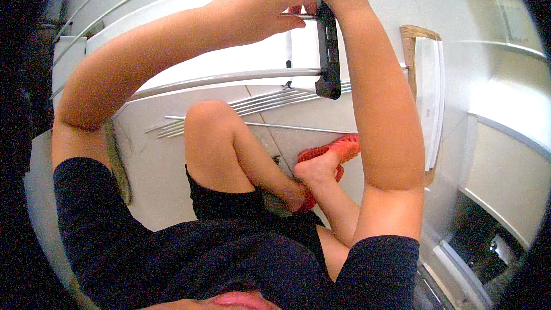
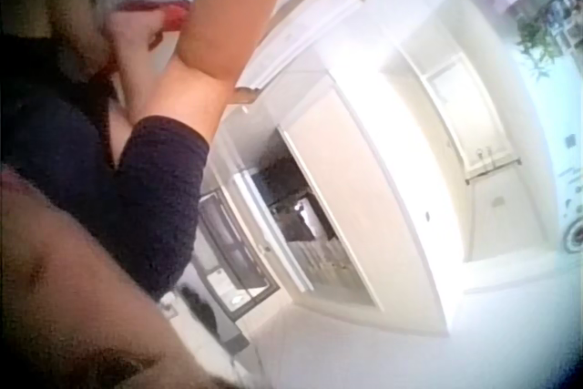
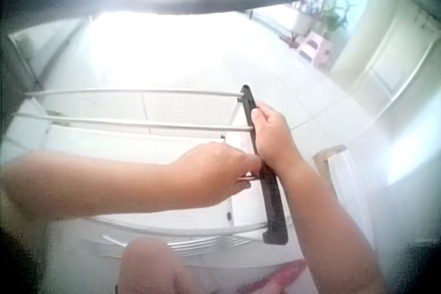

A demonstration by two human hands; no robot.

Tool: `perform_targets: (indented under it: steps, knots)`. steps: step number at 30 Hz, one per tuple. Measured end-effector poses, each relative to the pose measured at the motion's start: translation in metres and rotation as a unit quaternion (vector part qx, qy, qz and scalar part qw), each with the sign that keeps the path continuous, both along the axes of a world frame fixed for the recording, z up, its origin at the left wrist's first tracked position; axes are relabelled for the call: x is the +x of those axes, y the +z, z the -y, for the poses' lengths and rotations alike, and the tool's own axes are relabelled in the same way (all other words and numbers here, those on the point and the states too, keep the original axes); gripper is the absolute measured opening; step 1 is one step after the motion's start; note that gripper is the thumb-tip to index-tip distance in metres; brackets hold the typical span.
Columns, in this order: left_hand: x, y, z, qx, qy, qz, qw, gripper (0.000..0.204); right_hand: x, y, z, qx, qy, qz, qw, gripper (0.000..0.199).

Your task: The person assembles a multi-tier storage shelf by sliding metal rods through sleeves of fabric sheets and inserting the rod ends into plastic corner connectors.

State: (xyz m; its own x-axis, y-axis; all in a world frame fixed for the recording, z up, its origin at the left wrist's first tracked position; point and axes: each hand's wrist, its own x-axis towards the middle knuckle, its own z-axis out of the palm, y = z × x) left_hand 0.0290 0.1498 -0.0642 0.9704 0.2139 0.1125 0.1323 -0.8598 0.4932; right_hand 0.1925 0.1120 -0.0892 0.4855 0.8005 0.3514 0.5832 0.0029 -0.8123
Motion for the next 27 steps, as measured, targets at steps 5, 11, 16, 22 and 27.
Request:
perform_targets:
  steps: [5, 11, 16, 22, 27]
  knots:
    - [-0.001, 0.001, 0.005, 0.055, -0.006, -0.031, 0.998, 0.019, -0.009, 0.012, 0.004, -0.052, -0.008, 0.01, 0.999, 0.031]
    - [0.001, 0.002, 0.003, 0.063, -0.025, -0.036, 0.997, 0.016, -0.011, 0.017, 0.007, -0.076, -0.012, 0.005, 0.997, 0.031]
    - [-0.003, 0.021, 0.006, 0.058, -0.03, -0.039, 0.997, 0.012, 0.001, 0.002, 0.002, -0.034, -0.029, 0.023, 0.999, 0.032]
    - [-0.007, 0.018, 0.002, 0.04, -0.018, -0.033, 0.999, 0.015, -0.014, 0.011, 0.005, -0.034, -0.029, 0.027, 0.999, 0.031]
    - [-0.008, 0.02, 0.003, 0.028, -0.017, -0.032, 0.999, 0.017, -0.008, 0.012, 0.003, -0.065, -0.028, -0.011, 0.997, 0.03]
